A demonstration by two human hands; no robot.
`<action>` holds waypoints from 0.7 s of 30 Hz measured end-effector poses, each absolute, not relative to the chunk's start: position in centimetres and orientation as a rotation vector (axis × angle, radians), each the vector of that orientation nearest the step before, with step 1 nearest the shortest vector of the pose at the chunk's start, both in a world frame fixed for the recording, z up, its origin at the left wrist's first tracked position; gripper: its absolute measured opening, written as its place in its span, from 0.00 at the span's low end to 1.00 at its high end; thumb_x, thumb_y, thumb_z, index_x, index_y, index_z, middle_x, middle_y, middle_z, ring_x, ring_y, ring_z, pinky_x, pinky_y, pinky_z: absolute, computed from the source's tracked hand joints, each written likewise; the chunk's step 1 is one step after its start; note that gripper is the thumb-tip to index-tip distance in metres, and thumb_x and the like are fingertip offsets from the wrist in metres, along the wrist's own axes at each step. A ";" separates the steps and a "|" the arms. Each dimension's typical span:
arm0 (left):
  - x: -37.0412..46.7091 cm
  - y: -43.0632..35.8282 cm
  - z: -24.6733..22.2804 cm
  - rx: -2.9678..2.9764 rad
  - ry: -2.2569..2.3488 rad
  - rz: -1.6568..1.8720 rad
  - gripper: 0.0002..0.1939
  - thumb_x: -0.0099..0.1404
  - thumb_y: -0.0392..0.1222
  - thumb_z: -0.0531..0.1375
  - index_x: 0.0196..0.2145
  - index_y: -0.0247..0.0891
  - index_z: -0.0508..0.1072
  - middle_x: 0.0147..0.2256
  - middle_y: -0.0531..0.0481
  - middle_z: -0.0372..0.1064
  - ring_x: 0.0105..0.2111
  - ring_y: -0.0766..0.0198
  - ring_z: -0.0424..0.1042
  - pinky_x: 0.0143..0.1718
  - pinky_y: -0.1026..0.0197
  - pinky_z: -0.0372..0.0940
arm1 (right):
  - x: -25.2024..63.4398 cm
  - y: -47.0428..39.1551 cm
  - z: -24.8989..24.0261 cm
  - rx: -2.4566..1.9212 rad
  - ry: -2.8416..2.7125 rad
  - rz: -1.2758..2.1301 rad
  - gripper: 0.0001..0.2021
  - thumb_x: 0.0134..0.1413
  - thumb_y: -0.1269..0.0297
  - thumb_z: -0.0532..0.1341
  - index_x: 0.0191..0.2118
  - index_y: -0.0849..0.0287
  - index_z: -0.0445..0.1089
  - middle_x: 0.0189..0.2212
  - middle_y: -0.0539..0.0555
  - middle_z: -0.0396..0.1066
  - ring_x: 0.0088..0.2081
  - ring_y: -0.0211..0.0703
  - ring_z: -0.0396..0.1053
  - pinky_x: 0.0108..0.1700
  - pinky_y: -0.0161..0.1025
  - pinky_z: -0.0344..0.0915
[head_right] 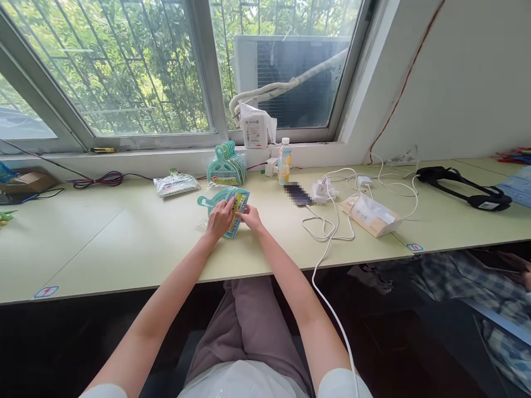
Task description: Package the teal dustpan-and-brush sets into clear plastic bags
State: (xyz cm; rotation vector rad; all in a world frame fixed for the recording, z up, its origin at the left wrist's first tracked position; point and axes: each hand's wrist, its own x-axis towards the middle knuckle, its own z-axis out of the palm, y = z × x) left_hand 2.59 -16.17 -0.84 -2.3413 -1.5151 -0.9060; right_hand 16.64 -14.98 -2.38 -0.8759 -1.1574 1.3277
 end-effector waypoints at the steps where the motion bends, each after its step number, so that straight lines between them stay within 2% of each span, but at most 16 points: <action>1: 2.6 -16.2 -0.9 -2.344 -1.496 -0.902 0.25 0.67 0.35 0.46 0.61 0.32 0.60 0.42 0.37 0.66 0.44 0.50 0.66 0.43 0.55 0.61 | 16.7 -15.0 -2.4 -0.875 -1.162 1.323 0.20 0.31 0.63 0.74 0.35 0.60 0.70 0.30 0.52 0.75 0.32 0.42 0.72 0.40 0.45 0.73; 9: 2.8 -16.6 -0.9 -2.385 -1.363 -0.847 0.24 0.68 0.37 0.46 0.60 0.33 0.61 0.41 0.39 0.66 0.43 0.53 0.67 0.42 0.56 0.63 | 16.9 -15.8 -2.1 -0.850 -1.181 1.315 0.20 0.34 0.61 0.72 0.37 0.60 0.71 0.31 0.53 0.75 0.35 0.43 0.73 0.41 0.45 0.72; 13: 2.8 -16.7 -0.9 -2.465 -1.284 -0.956 0.25 0.68 0.34 0.46 0.61 0.40 0.59 0.40 0.43 0.65 0.39 0.58 0.68 0.41 0.58 0.63 | 16.9 -15.9 -1.9 -0.831 -1.151 1.308 0.21 0.33 0.60 0.73 0.36 0.59 0.70 0.31 0.52 0.75 0.36 0.44 0.73 0.43 0.46 0.72; 15: 2.8 -16.9 -0.9 -2.473 -1.222 -1.123 0.25 0.68 0.33 0.47 0.62 0.44 0.58 0.42 0.44 0.65 0.41 0.60 0.68 0.44 0.58 0.63 | 17.0 -15.8 -1.8 -0.803 -1.104 1.282 0.20 0.34 0.60 0.73 0.36 0.59 0.69 0.31 0.52 0.75 0.37 0.44 0.73 0.44 0.46 0.72; 18: 2.9 -17.1 -0.6 -2.099 -1.320 -1.608 0.24 0.68 0.37 0.50 0.61 0.44 0.57 0.52 0.40 0.59 0.52 0.56 0.63 0.54 0.52 0.58 | 17.3 -15.6 -1.6 -0.751 -0.977 1.239 0.18 0.35 0.62 0.72 0.35 0.59 0.69 0.34 0.52 0.75 0.39 0.44 0.72 0.44 0.45 0.72; 19: 2.8 -17.1 -0.4 -1.902 -1.391 -1.795 0.26 0.67 0.40 0.53 0.62 0.43 0.55 0.57 0.38 0.54 0.56 0.54 0.58 0.57 0.50 0.55 | 17.4 -15.6 -1.5 -0.730 -0.931 1.234 0.18 0.35 0.62 0.72 0.35 0.59 0.69 0.36 0.53 0.75 0.39 0.44 0.72 0.45 0.45 0.72; 21: 2.4 -16.8 0.2 -1.588 -1.542 -2.181 0.38 0.62 0.46 0.61 0.64 0.42 0.48 0.62 0.36 0.46 0.61 0.52 0.52 0.60 0.48 0.52 | 17.7 -15.5 -1.4 -0.688 -0.853 1.240 0.18 0.36 0.63 0.72 0.36 0.59 0.69 0.38 0.53 0.75 0.41 0.45 0.72 0.46 0.45 0.72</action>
